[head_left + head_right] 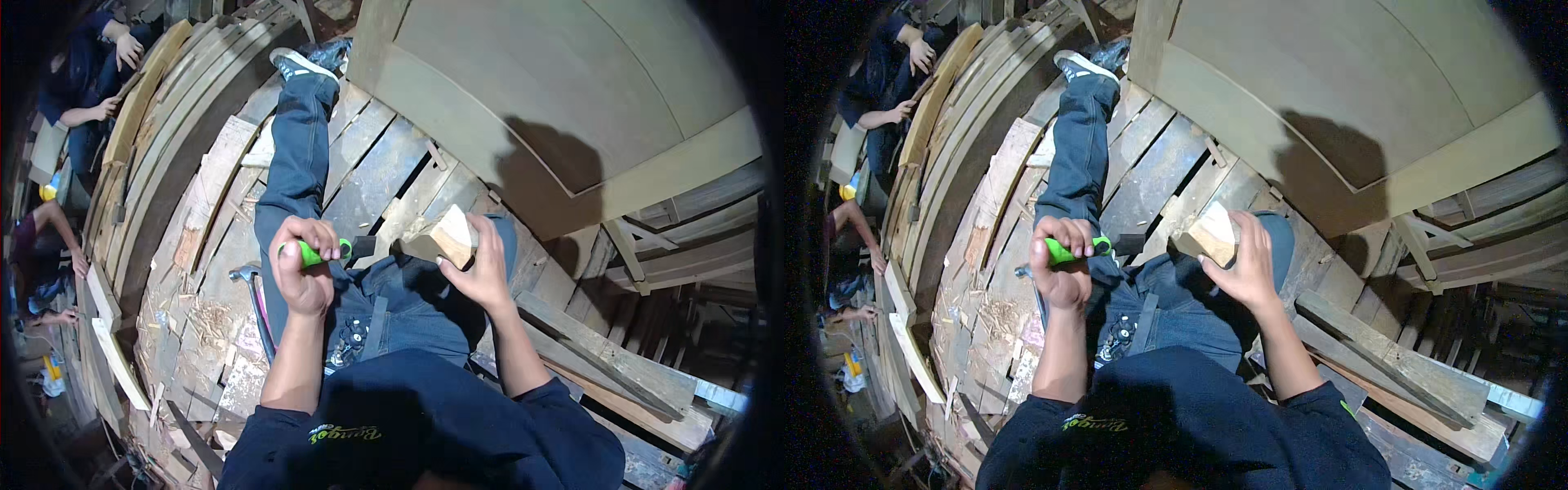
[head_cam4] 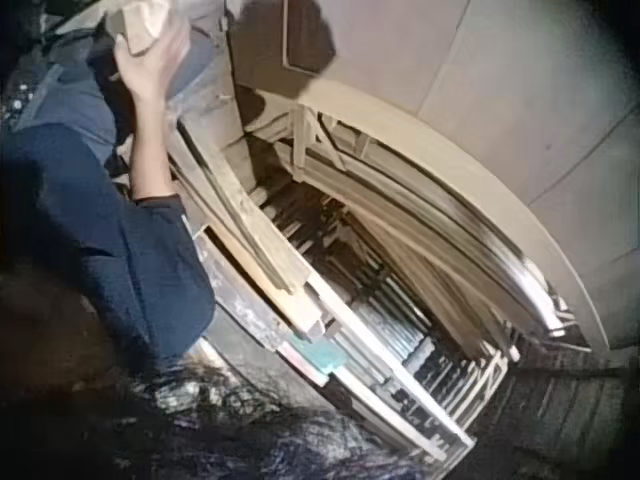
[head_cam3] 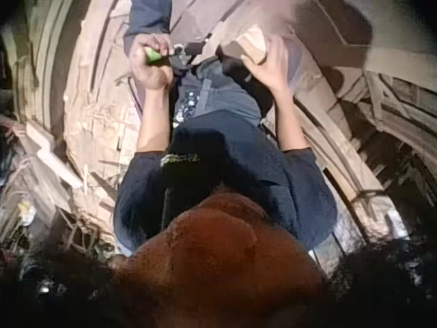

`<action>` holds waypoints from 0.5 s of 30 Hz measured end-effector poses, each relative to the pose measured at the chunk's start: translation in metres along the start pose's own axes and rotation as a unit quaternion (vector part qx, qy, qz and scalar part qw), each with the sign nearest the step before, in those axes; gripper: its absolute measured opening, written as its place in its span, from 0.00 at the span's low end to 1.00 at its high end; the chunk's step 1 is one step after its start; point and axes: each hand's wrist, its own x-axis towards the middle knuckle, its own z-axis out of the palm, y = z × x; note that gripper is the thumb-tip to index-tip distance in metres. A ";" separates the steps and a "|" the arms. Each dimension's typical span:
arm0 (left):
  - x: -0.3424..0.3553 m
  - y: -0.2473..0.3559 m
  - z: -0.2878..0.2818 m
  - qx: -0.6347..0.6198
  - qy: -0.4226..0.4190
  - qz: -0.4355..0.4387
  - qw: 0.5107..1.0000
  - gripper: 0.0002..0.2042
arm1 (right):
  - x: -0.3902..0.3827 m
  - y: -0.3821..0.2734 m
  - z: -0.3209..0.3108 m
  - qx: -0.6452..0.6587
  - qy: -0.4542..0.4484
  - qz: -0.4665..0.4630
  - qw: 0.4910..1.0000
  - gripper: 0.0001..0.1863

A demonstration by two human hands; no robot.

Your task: Using a hammer and chisel to carve or shape a small piece of wood.

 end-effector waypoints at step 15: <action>0.011 -0.022 0.034 0.024 -0.044 0.006 0.999 0.20 | 0.003 -0.016 0.023 -0.078 0.083 -0.020 0.993 0.23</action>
